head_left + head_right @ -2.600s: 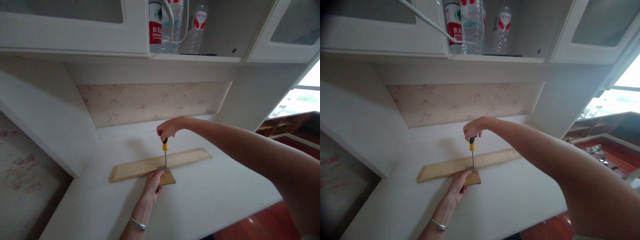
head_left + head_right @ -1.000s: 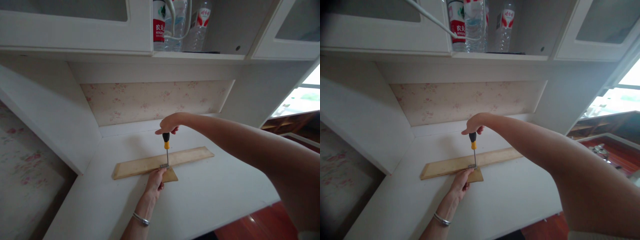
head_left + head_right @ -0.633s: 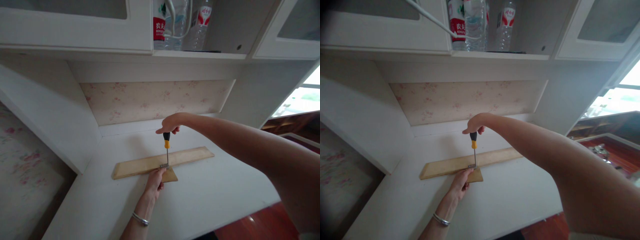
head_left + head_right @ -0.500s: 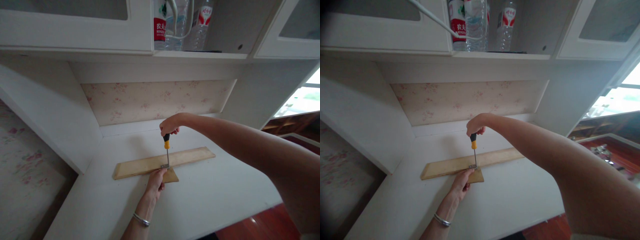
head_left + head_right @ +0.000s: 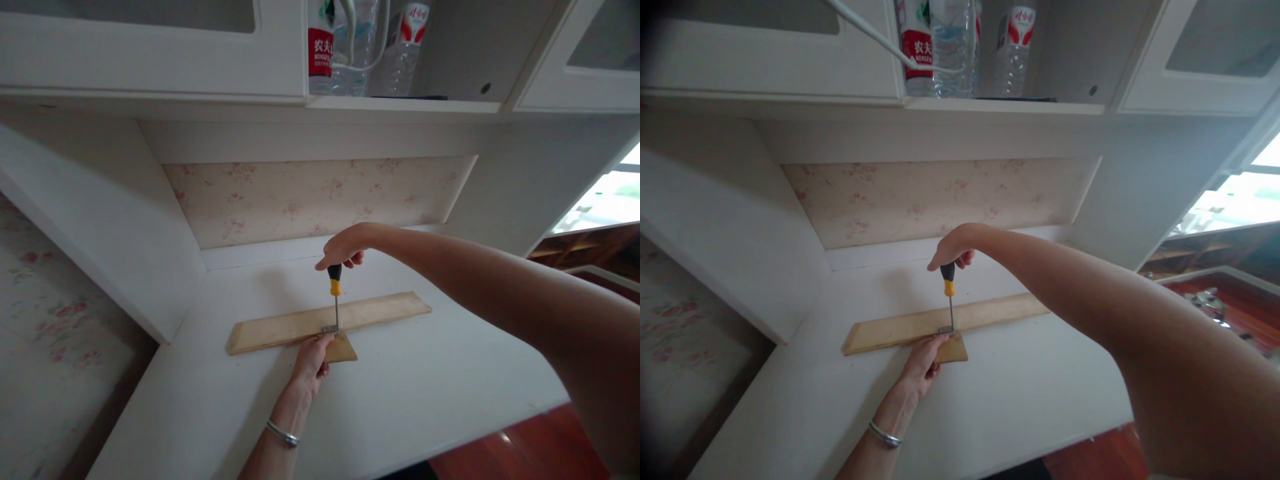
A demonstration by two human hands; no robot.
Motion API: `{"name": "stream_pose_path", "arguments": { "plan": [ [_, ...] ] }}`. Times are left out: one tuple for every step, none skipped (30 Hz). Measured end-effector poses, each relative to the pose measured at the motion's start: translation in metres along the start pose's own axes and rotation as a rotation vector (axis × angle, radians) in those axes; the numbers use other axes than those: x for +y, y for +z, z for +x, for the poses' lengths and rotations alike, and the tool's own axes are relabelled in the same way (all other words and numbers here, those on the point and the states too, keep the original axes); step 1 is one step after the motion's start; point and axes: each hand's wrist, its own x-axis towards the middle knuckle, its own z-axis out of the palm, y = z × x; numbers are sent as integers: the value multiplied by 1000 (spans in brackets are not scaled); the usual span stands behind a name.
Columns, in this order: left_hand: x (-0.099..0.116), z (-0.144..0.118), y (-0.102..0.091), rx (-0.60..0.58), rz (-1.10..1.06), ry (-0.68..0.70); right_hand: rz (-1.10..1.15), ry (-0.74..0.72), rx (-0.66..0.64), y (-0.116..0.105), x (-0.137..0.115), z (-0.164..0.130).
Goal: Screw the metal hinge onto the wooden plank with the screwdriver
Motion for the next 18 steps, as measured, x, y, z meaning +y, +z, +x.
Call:
{"name": "stream_pose_path", "arguments": {
  "plan": [
    [0, 0, 0, 5, 0, 0, -25, 0, 24, 0, 1, 0],
    [1, -1, 0, 10, 0, 4, -44, -8, 45, 0, 1, 0],
    [1, -1, 0, 12, 1, 10, -53, -20, 56, 1, 2, 0],
    [1, -1, 0, 11, -1, 15, -48, -35, 52, 1, 3, 0],
    [2, -2, 0, 5, -2, 19, -30, -48, 34, 1, 4, 0],
    [2, -2, 0, 0, -1, 17, -12, -52, 12, 2, 5, 1],
    [2, -2, 0, -2, 2, 11, -1, -49, 1, 2, 5, 1],
    [2, -2, 0, -1, 4, 5, -1, -41, 2, 3, 6, 1],
    [2, -2, 0, 3, 5, -2, -9, -34, 14, 3, 6, 1],
    [1, -2, 0, 9, 7, -6, -20, -30, 30, 4, 6, 2],
    [1, -1, 0, 13, 7, -7, -30, -32, 42, 4, 6, 2],
    [1, -1, 0, 16, 4, -6, -33, -41, 46, 4, 6, 2],
    [0, -1, 0, 18, 5, -4, -28, -54, 41, 5, 7, 2],
    [0, 0, 0, 18, 8, -3, -15, -67, 28, 5, 7, 2],
    [0, 0, 0, 17, 12, -1, 3, -73, 9, 5, 7, 2],
    [0, 0, 0, 16, 16, 0, 10, -73, -6, 5, 7, 2],
    [0, 0, 0, 12, 20, -3, 4, -70, -7, 5, 8, 2],
    [1, -1, 0, 10, 21, -8, -11, -66, 3, 5, 8, 3]
  ]
}}
